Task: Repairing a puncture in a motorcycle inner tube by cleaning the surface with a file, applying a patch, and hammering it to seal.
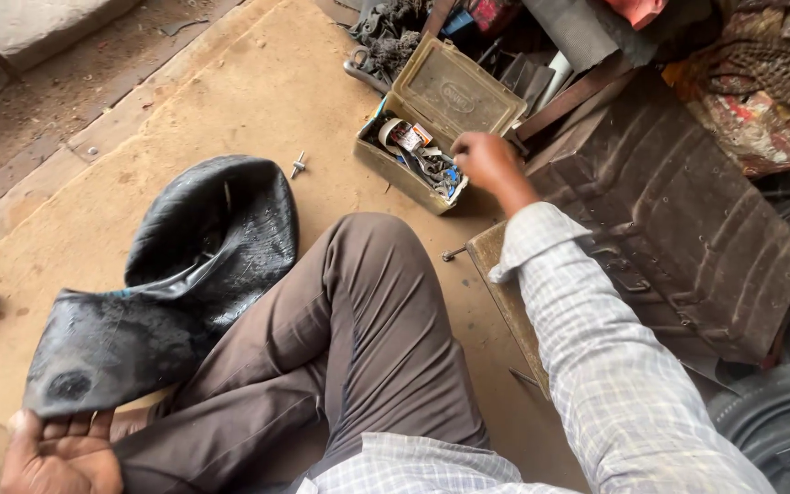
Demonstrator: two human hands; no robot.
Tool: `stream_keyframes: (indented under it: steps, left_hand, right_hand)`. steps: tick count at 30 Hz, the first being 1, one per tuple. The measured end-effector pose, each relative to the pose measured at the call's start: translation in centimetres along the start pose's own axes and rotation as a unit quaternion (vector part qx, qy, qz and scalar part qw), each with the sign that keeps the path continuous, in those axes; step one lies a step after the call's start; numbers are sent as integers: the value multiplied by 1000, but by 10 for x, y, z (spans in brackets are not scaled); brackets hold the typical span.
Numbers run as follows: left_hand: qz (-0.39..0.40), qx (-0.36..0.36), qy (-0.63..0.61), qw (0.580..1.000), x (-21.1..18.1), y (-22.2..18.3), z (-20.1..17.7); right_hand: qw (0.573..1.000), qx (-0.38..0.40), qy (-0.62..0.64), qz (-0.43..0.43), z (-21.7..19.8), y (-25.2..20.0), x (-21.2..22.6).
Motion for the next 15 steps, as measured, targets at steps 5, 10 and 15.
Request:
stream_keyframes:
  steps: [5,10,15]
  left_hand:
    - [17,28,42,999,-9,-5,12]
    - [12,28,39,999,-7,-2,8]
    - [-7,21,36,999,-1,2,-1]
  right_hand:
    - [996,0,-62,-68,20,20,7]
    - [991,52,-112,-52,37,25,9]
    - [988,70,-132,-50,51,29,5]
Point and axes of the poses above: each hand's wrist, its own y-axis towards the middle knuckle, its own z-axis out of the palm, x = y × z, the point moved 10 cm from there along y, towards the middle knuckle, and after that the axes turned 3 degrees about x, right-handed, at the moved point
